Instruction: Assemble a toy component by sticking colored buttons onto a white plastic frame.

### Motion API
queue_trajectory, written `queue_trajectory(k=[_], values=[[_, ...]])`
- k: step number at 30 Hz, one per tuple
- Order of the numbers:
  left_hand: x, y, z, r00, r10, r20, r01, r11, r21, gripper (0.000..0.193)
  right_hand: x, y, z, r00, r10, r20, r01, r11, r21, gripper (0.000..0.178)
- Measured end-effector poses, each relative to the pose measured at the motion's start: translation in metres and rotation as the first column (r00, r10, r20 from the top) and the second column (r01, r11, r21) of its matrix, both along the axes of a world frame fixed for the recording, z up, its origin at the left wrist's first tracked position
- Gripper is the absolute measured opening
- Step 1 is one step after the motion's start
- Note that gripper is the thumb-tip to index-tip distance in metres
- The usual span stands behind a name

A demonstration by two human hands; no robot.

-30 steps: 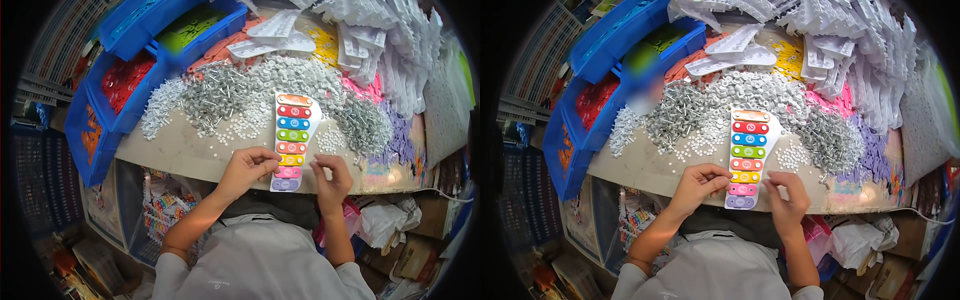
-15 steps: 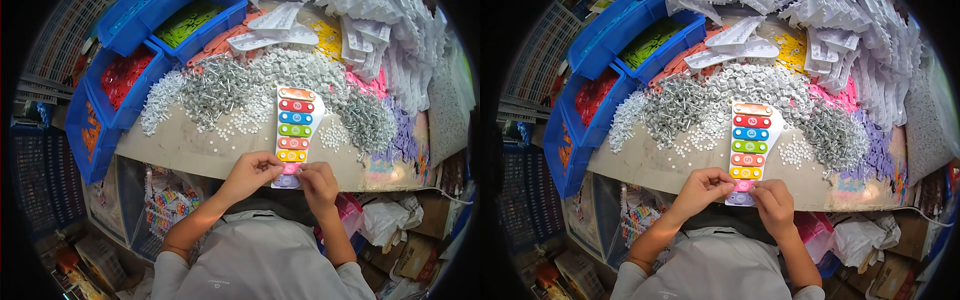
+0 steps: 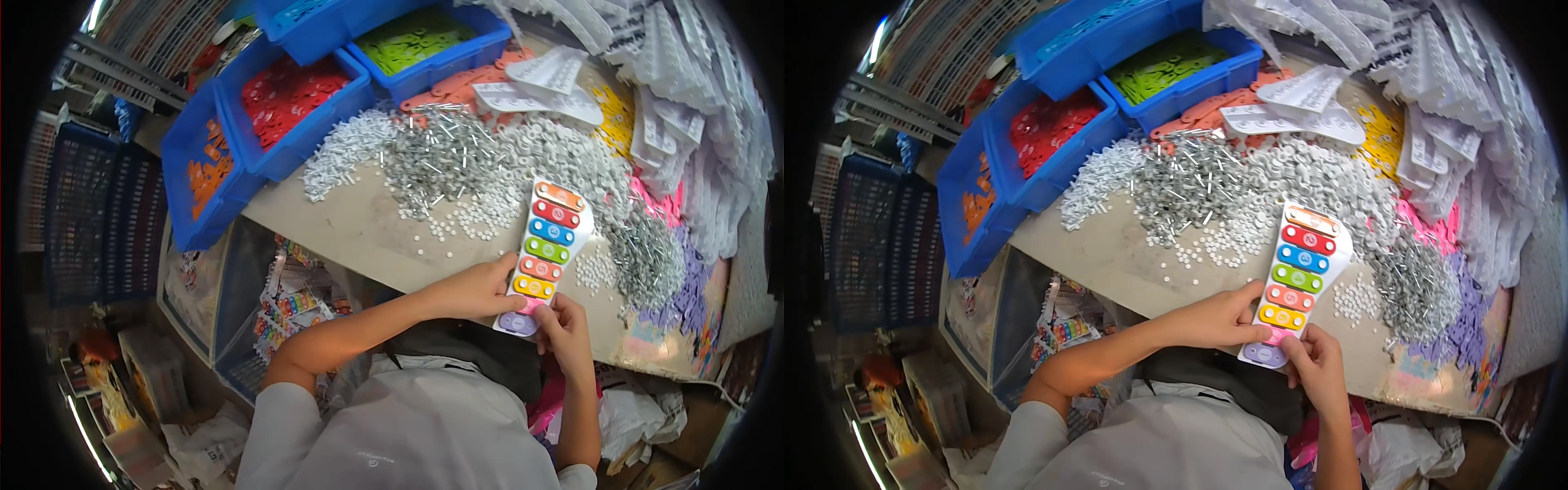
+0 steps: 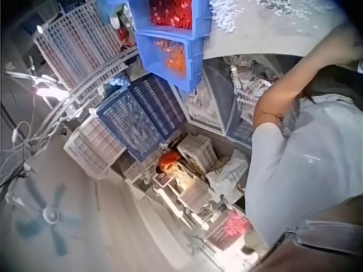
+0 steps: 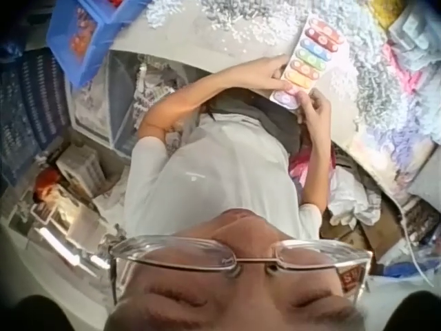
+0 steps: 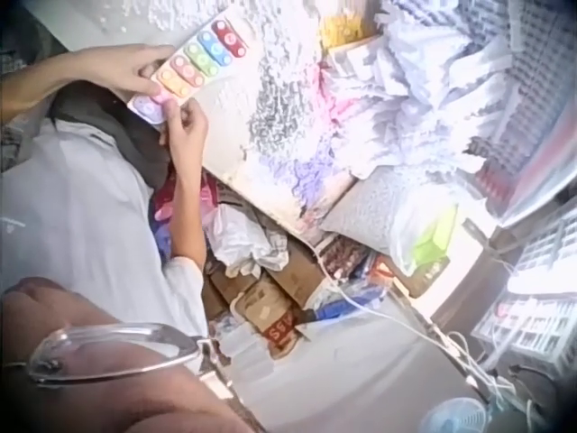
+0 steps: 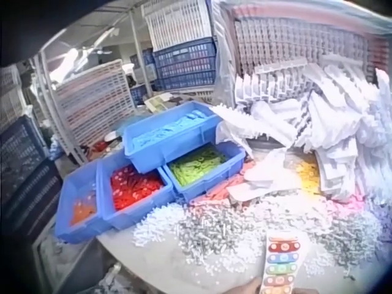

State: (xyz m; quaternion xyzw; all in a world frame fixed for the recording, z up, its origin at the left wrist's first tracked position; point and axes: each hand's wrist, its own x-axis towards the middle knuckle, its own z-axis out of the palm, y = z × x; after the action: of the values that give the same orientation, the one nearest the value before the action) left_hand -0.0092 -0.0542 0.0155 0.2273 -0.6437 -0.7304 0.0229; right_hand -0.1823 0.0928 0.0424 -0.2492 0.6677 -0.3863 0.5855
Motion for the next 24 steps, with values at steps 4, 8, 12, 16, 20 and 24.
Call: queue_trajectory(k=[4, 8, 12, 16, 20, 24], values=[[-0.002, 0.000, -0.009, 0.995, 0.010, -0.101, -0.011, 1.000, -0.011, 0.050, 0.000, 0.000, -0.008, 0.999, 0.028, -0.018, -0.028, 0.999, -0.022, 0.020], [-0.002, 0.003, -0.012, 0.991, 0.064, -0.120, -0.071, 0.996, -0.061, 0.049, 0.004, -0.001, -0.007, 0.999, 0.013, -0.050, -0.015, 1.000, -0.022, 0.020], [0.012, -0.004, 0.011, 0.999, 0.037, 0.024, -0.033, 0.990, -0.136, 0.047, -0.007, 0.008, -0.008, 0.998, 0.026, -0.059, -0.028, 0.999, -0.019, 0.019], [0.066, -0.034, 0.003, 0.893, 0.434, -0.120, -0.413, 0.683, -0.603, 0.023, -0.061, 0.052, -0.027, 0.522, -0.383, -0.762, 0.122, 0.918, -0.378, 0.020], [0.129, -0.089, 0.017, 0.770, 0.606, -0.200, -0.227, -0.033, -0.973, 0.018, -0.140, 0.092, -0.016, 0.050, -0.500, -0.864, 0.303, 0.832, -0.464, 0.023], [0.155, -0.106, 0.005, 0.796, 0.594, -0.120, -0.070, -0.106, -0.992, 0.018, -0.203, 0.140, -0.055, -0.246, -0.203, -0.948, 0.104, 0.967, -0.234, 0.023]])
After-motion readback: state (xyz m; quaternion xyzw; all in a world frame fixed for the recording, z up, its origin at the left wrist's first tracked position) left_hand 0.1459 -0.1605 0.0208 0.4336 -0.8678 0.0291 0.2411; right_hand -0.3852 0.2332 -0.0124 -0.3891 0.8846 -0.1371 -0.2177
